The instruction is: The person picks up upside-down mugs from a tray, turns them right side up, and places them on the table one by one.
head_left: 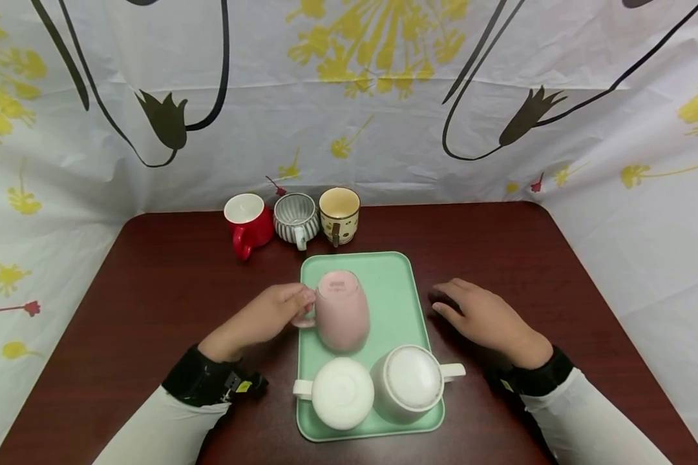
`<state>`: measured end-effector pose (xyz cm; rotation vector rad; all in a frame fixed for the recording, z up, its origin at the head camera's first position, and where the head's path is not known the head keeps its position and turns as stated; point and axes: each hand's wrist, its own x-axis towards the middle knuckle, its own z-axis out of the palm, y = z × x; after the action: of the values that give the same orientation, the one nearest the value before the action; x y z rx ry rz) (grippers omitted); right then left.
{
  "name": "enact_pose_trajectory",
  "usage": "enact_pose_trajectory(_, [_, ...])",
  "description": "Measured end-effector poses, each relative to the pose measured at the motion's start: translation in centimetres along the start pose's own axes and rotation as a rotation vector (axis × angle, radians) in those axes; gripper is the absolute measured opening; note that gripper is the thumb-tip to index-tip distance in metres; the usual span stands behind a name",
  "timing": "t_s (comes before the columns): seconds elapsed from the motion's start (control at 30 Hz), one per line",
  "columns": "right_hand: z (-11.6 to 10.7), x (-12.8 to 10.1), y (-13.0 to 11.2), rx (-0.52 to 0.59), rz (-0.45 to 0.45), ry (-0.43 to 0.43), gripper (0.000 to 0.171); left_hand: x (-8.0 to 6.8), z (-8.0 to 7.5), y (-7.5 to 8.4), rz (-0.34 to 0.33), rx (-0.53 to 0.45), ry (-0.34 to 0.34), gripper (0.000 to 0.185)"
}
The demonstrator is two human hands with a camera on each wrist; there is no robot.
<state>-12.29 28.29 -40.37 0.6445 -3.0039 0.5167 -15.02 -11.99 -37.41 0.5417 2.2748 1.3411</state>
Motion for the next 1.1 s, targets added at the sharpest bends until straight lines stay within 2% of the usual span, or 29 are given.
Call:
enact_pose_trajectory(0.1, [0.0,-0.1,0.1,0.001,0.001,-0.004,0.037,0.5,-0.3,0.2,-0.028,-0.091,0.042,0.036])
enact_pose_trajectory(0.27, [-0.1,0.0,0.0,0.005,0.002,-0.008,0.036,1.3,-0.9,1.0,-0.106,-0.331,0.061,0.035])
enact_pose_trajectory(0.4, [-0.1,0.0,-0.2,0.005,-0.008,-0.001,0.035,2.0,-1.2,1.9,-0.102,-0.546,0.043,0.034])
enact_pose_trajectory(0.53, [-0.1,0.0,-0.2,0.002,-0.012,0.004,0.035,2.7,-1.3,2.9,-0.086,-0.809,-0.02,0.035])
enact_pose_trajectory(0.67, [-0.1,-0.1,-0.2,0.002,-0.011,0.005,0.035,3.5,-1.4,3.7,-0.086,-1.088,-0.148,0.04])
enact_pose_trajectory(0.73, [0.0,-0.1,-0.1,0.002,-0.012,0.007,0.035,4.0,-1.3,4.0,-0.095,-1.193,-0.199,0.043])
enact_pose_trajectory(0.83, [0.0,-0.1,-0.1,0.002,-0.012,0.01,0.034,4.8,-1.0,4.0,-0.104,-1.264,-0.231,0.044])
enact_pose_trajectory(1.0, [0.0,0.0,-0.2,0.004,-0.013,0.006,0.035,6.0,-0.3,3.3,-0.129,-1.248,-0.212,0.046])
enact_pose_trajectory(1.1, [0.0,0.2,-0.4,0.003,-0.018,0.01,0.035,6.3,0.0,3.0,-0.129,-1.275,-0.222,0.048])
